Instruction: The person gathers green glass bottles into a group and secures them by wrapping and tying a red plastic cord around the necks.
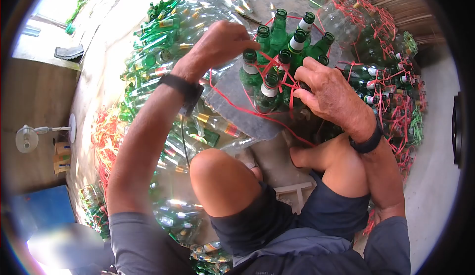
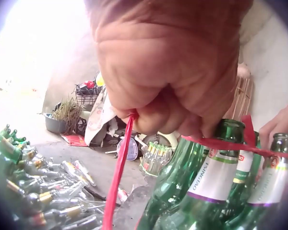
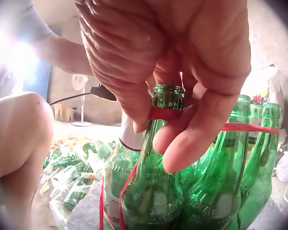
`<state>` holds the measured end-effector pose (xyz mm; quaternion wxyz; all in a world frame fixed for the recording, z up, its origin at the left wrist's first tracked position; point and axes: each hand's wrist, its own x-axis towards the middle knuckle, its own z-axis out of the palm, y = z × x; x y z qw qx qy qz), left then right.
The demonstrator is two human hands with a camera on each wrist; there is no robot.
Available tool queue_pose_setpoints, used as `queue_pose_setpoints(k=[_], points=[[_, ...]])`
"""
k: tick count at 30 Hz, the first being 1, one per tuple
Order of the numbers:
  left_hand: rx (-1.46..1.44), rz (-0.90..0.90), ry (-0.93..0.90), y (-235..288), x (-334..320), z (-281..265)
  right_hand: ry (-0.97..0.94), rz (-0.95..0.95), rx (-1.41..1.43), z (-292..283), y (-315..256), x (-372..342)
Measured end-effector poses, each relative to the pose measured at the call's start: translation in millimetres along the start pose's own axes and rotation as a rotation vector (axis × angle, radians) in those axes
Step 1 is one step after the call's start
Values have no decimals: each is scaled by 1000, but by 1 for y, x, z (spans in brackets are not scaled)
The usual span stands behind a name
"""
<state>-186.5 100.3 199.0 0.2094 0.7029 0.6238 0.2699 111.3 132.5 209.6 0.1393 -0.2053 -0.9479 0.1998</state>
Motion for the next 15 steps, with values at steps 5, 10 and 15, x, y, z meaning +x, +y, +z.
queue_pose_setpoints(k=[5,10,15], points=[[-85,-211,40,-5,-17,12,28,32,-16,-2,-1,-2],[-295,-237,89,-5,-37,21,63,-2,-7,-2,4,-2],[-329,-217,127,4,-53,32,85,-9,-14,-6,18,1]])
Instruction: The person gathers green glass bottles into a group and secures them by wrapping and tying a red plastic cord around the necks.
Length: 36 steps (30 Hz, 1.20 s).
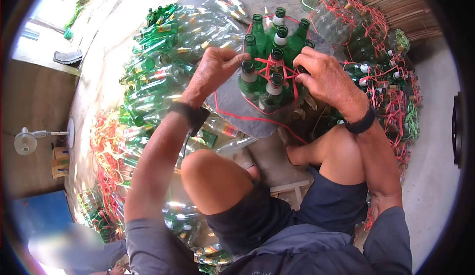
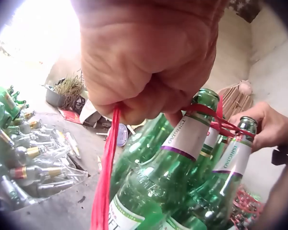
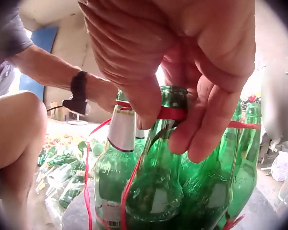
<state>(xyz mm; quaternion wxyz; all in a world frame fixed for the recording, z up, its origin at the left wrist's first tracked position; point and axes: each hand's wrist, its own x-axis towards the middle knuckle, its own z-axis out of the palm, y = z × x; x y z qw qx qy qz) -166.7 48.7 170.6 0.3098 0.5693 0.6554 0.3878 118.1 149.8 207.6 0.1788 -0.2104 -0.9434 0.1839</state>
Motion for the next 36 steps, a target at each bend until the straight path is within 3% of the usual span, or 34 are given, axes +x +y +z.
queue_pose_setpoints(k=[10,15,21,23,26,30,36], points=[[-173,-137,47,41,-56,63,217,-140,-145,5,39,20],[-239,-142,155,43,-64,77,184,-129,-153,6,41,18],[-282,-156,172,44,-66,78,316,-18,-151,-15,12,-2],[-301,-173,170,41,-66,78,-32,224,167,-22,3,-7],[-349,-159,146,37,-62,77,-125,242,48,-22,-15,-6],[-342,-162,174,39,-60,78,-29,107,-38,-14,-8,-8],[-303,-170,172,42,-62,74,-108,101,27,-12,0,-7]])
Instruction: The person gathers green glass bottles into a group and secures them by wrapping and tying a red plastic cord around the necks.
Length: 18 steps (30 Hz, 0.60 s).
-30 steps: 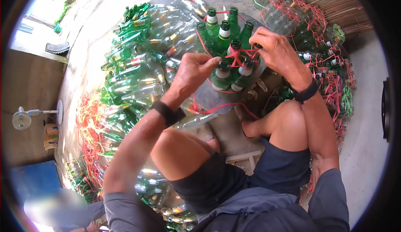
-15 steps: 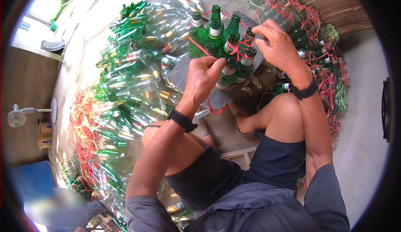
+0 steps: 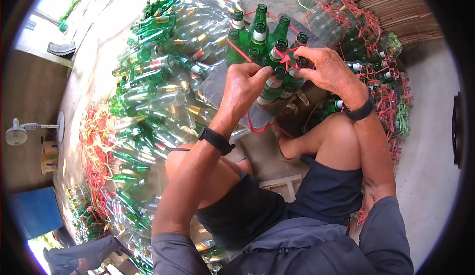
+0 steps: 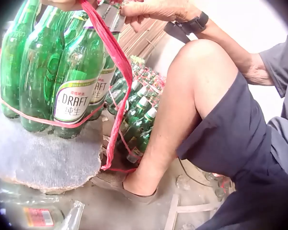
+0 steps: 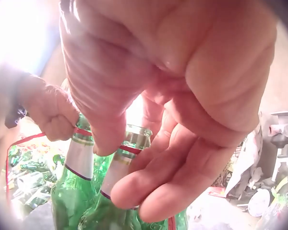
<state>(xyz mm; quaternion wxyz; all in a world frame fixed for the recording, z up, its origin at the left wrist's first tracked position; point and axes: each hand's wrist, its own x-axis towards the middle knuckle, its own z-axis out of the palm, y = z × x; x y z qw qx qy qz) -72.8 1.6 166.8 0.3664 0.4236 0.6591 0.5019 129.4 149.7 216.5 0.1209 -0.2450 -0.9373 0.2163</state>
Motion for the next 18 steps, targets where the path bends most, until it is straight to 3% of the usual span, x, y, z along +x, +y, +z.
queue_pose_setpoints(k=[9,18], points=[[-99,25,88,-10,-1,21,134,-143,-166,6,12,-1],[-275,47,214,-1,2,75,186,-131,-201,2,42,15]])
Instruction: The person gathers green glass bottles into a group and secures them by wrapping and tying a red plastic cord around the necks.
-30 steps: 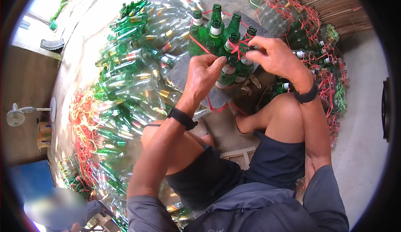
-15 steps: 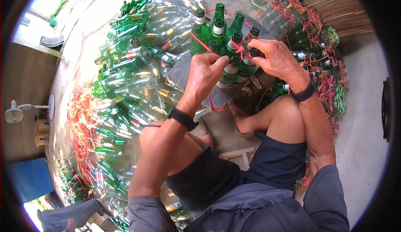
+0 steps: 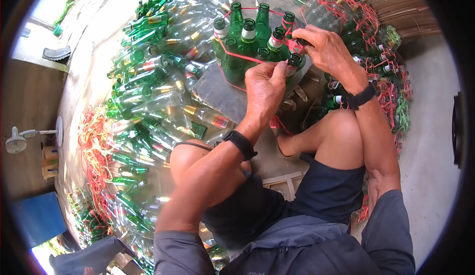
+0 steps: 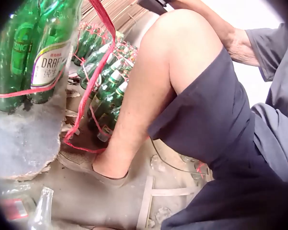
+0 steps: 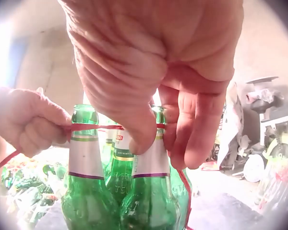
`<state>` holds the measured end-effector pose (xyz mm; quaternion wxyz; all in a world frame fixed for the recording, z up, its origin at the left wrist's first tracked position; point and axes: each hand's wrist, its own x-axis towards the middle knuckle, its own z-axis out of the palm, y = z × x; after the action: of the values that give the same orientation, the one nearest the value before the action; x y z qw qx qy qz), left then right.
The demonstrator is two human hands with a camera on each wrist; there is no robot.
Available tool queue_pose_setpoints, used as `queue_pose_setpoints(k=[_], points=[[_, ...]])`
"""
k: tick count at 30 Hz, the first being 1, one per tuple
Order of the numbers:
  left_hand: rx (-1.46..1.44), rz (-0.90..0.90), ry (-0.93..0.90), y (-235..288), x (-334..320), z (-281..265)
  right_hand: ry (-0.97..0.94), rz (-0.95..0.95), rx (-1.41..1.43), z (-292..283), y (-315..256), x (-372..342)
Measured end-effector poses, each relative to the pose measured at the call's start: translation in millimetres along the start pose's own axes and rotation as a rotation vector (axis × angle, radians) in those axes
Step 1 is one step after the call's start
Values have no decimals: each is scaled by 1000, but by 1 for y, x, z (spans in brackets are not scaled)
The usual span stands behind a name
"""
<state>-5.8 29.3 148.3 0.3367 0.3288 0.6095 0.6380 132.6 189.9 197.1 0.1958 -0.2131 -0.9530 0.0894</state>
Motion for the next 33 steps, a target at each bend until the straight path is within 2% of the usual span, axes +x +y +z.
queue_pose_setpoints(k=[3,9,13,18,25,28,31,33], points=[[90,31,20,5,-1,5,28,-14,-8,5,7,3],[115,105,-24,3,-5,2,18,86,-40,5,2,-1],[51,73,-32,8,-6,-2,35,49,-25,7,6,0],[138,-26,-97,11,-3,-6,41,37,-5,9,9,0],[103,-9,-57,0,0,-3,25,77,-2,8,7,0],[99,-4,-128,1,3,-9,49,67,-12,10,9,0],[215,4,-201,5,11,-15,52,80,-21,13,12,1],[233,-50,-248,12,13,-21,45,91,-36,13,12,1]])
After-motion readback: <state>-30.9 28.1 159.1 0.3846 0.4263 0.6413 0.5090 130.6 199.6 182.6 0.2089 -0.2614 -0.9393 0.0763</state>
